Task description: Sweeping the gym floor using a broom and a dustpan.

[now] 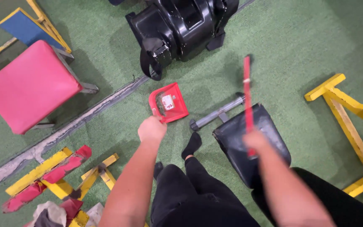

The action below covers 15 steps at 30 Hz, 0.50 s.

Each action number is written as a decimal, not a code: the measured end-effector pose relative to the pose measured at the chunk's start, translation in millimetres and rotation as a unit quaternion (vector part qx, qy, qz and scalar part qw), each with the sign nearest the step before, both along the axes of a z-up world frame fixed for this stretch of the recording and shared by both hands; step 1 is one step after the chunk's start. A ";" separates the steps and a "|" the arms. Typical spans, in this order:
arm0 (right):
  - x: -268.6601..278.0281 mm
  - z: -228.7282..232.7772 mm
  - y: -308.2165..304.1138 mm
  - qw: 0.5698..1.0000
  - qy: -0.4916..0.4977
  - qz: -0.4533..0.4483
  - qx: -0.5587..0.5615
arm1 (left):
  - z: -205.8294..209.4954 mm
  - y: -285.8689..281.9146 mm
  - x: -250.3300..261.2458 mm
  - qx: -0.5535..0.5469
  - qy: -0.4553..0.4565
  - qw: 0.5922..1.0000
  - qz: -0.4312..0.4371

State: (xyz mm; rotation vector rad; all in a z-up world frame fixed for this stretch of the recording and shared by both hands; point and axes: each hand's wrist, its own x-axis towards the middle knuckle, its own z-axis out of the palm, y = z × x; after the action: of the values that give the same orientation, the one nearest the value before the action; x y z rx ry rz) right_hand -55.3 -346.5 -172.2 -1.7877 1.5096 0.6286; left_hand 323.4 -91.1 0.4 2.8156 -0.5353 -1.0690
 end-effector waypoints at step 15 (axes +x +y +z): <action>4.7 205.2 -26.3 0.980 0.021 -0.008 0.196 | -3.6 1.4 5.8 -0.010 -0.011 1.000 0.003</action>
State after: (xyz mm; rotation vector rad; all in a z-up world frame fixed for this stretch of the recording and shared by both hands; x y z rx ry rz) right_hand -50.6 -372.9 33.0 -1.4661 1.3158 0.8935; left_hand 329.3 -89.7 -3.2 2.8127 -0.5369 -1.0270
